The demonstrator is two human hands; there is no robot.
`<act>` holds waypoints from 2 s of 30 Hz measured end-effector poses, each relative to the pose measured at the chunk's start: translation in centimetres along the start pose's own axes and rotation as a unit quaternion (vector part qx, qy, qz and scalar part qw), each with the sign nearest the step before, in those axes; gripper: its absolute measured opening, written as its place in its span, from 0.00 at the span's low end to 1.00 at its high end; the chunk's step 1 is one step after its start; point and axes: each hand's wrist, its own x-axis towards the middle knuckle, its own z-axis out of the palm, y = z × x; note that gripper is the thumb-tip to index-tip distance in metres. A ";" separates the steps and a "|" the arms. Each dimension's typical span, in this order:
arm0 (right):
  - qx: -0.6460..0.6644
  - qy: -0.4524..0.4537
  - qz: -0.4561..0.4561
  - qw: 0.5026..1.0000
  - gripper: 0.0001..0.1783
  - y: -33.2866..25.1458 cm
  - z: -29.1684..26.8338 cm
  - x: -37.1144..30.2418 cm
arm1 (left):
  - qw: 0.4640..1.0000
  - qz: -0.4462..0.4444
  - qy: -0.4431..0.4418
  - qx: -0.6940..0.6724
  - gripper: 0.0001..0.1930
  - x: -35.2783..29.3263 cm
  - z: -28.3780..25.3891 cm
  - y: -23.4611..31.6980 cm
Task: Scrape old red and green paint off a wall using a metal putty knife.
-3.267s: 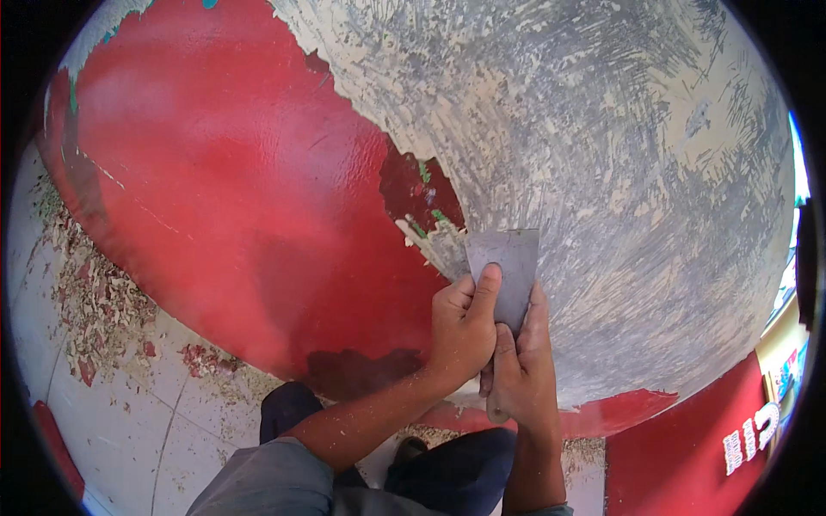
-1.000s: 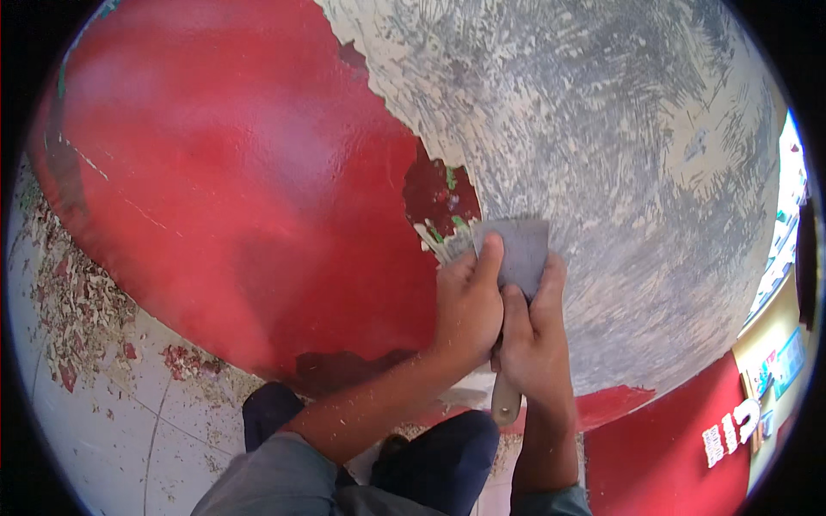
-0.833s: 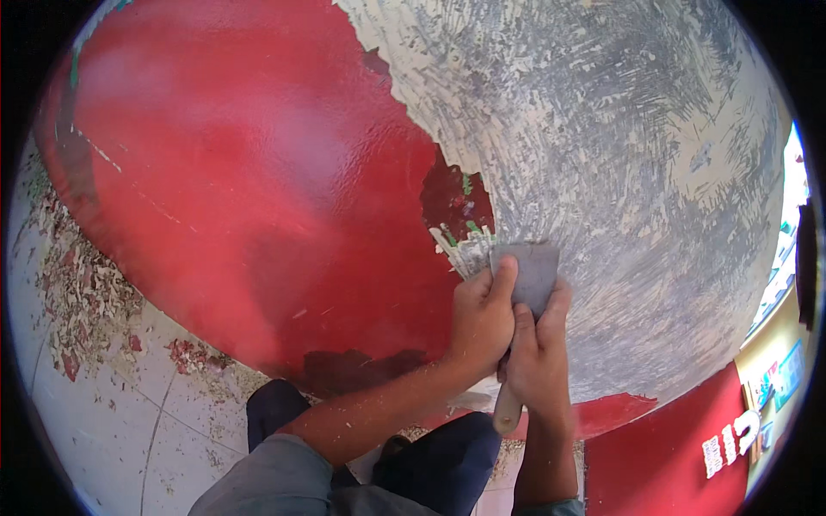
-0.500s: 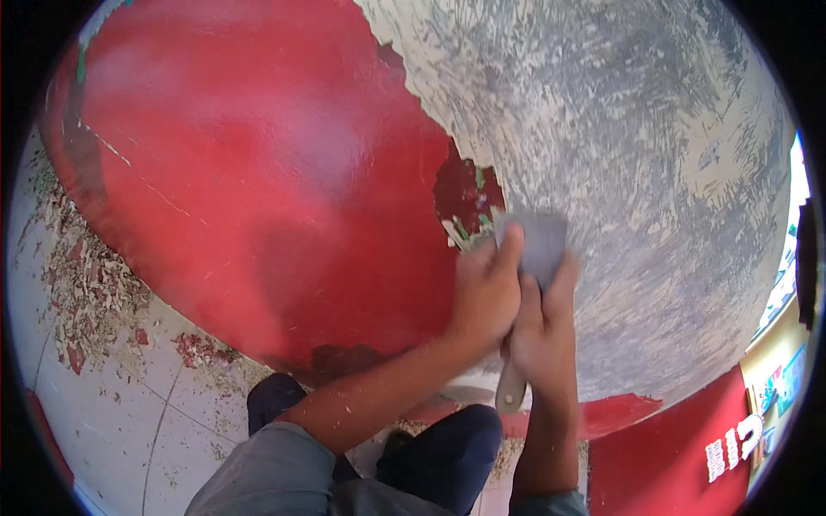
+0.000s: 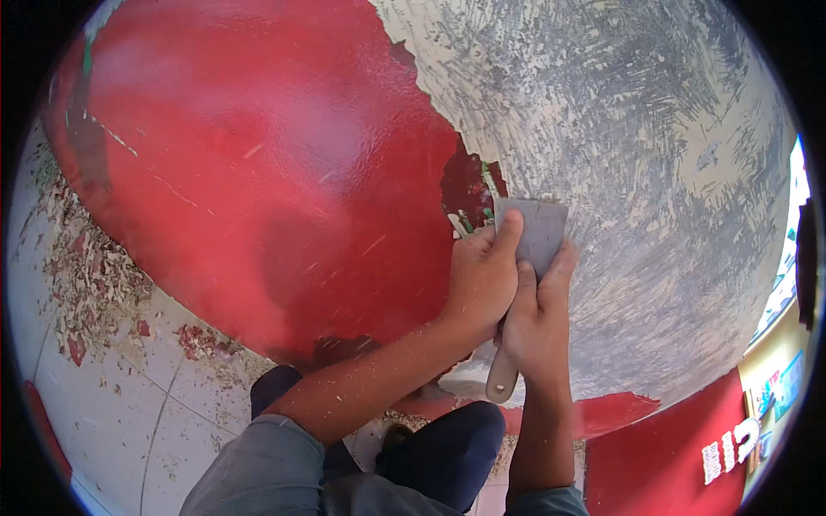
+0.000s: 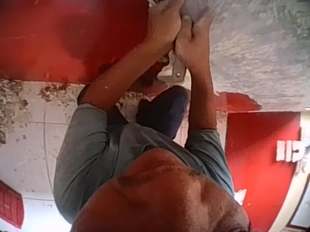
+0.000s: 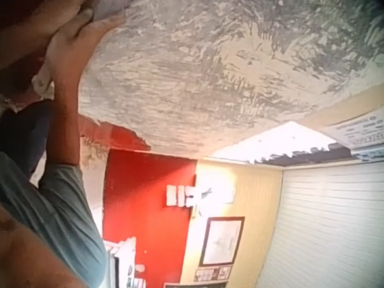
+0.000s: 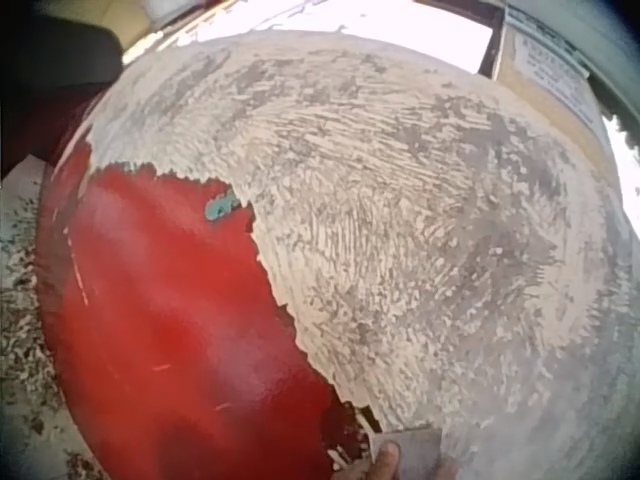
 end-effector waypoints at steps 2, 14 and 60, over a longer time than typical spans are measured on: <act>-0.073 -0.029 0.024 0.997 0.21 -0.8 -0.2 1.4 | 1.000 0.014 -0.013 0.002 0.21 1.4 -0.3 1.8; -0.004 -0.029 0.124 0.992 0.26 1.9 -2.7 -3.0 | 0.997 -0.050 -0.060 -0.023 0.18 -3.2 -1.6 -4.2; -0.035 -0.042 0.091 0.994 0.22 0.1 -1.8 0.4 | 0.999 0.037 -0.016 0.002 0.22 -0.1 -0.2 -2.5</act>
